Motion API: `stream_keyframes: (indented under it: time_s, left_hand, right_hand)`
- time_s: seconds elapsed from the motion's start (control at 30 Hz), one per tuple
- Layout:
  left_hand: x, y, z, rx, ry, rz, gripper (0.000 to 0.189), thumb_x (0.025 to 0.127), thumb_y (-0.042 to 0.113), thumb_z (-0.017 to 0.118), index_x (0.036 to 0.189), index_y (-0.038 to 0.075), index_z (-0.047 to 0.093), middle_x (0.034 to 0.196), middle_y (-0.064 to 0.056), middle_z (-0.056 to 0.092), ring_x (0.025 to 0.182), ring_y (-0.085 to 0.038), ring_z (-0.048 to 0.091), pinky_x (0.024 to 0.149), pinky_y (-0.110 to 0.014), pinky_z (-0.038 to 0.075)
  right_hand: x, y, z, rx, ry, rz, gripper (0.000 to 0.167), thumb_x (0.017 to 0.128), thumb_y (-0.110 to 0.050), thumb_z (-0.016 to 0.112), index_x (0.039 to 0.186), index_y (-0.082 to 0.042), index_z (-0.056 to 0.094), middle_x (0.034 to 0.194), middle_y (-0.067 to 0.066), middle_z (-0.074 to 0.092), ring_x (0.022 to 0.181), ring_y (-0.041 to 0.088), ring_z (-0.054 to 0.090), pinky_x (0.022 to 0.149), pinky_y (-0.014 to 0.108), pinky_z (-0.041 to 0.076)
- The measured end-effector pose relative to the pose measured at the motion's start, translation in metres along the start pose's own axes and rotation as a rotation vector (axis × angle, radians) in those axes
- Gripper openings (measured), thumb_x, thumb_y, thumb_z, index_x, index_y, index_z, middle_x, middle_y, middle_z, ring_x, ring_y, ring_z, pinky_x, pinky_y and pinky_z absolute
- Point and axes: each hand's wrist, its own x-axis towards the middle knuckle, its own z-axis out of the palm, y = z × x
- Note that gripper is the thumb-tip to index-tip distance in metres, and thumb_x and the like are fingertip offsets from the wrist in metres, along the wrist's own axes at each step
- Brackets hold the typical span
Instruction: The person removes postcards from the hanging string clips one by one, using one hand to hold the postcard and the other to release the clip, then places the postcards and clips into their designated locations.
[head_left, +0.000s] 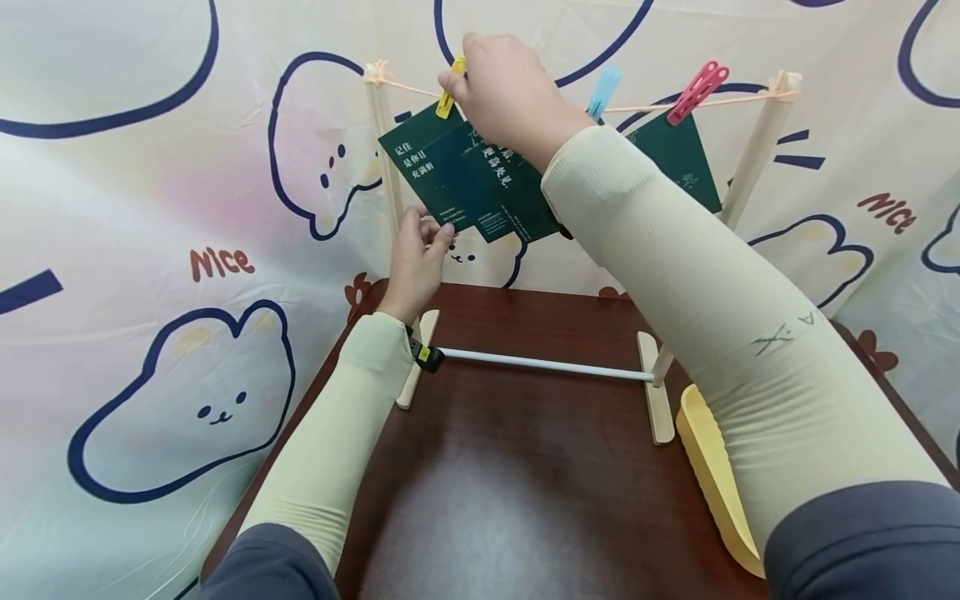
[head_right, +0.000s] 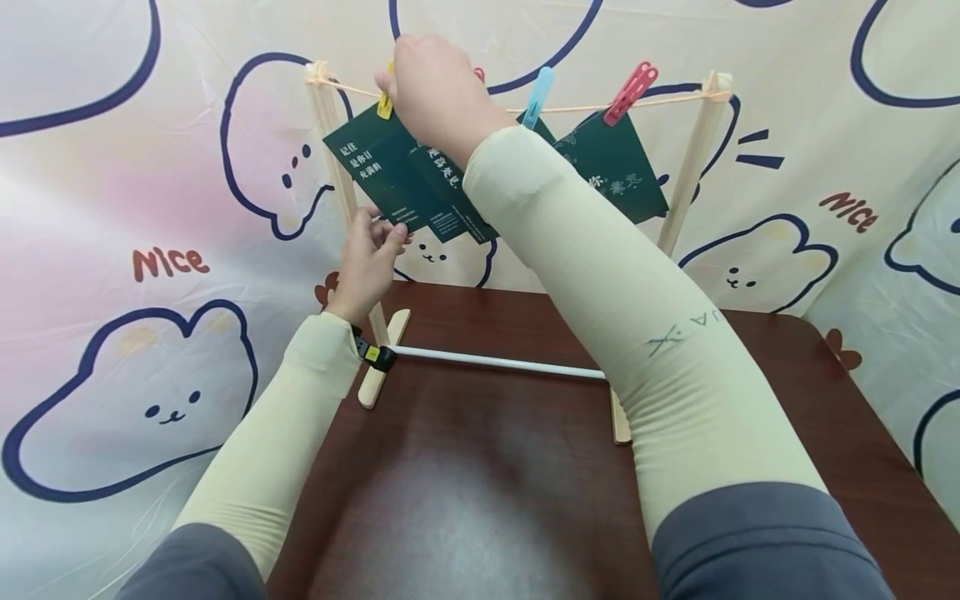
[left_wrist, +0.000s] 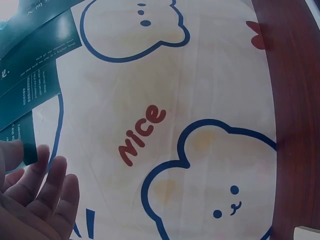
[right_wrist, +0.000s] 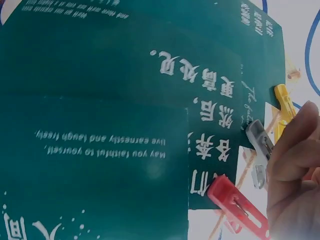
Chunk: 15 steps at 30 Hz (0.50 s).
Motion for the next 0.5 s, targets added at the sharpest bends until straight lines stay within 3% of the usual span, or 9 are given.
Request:
stream_keyframes:
  time_s: [0.2, 0.37, 0.5]
  left_hand:
    - [0.001, 0.0015, 0.0054, -0.018, 0.0, 0.002, 0.033, 0.101, 0.026, 0.051, 0.132, 0.019, 0.043, 0.102, -0.001, 0.065, 0.102, -0.018, 0.059, 0.085, -0.033, 0.044]
    - [-0.0004, 0.0034, 0.0079, 0.014, 0.015, 0.022, 0.031, 0.102, 0.023, 0.051, 0.131, 0.018, 0.043, 0.1, 0.0, 0.066, 0.1, -0.015, 0.059, 0.084, -0.031, 0.045]
    - [-0.0009, 0.0042, 0.0087, 0.022, 0.027, 0.026, 0.029, 0.101, 0.024, 0.051, 0.129, 0.017, 0.044, 0.101, -0.001, 0.066, 0.101, -0.01, 0.061, 0.089, -0.03, 0.047]
  right_hand:
    - [0.0017, -0.0011, -0.0022, 0.077, -0.049, 0.055, 0.057, 0.103, -0.048, 0.028, 0.147, -0.013, 0.035, 0.12, 0.006, 0.052, 0.081, 0.012, 0.066, 0.078, 0.019, 0.051]
    - [0.0006, -0.0027, -0.0035, 0.098, -0.038, 0.053, 0.054, 0.103, -0.046, 0.03, 0.146, -0.014, 0.038, 0.121, 0.005, 0.054, 0.077, 0.01, 0.065, 0.075, 0.018, 0.05]
    - [-0.0009, -0.002, -0.0042, 0.176, -0.009, 0.054, 0.053, 0.102, -0.044, 0.035, 0.148, -0.018, 0.036, 0.127, 0.005, 0.054, 0.077, 0.01, 0.062, 0.076, 0.018, 0.05]
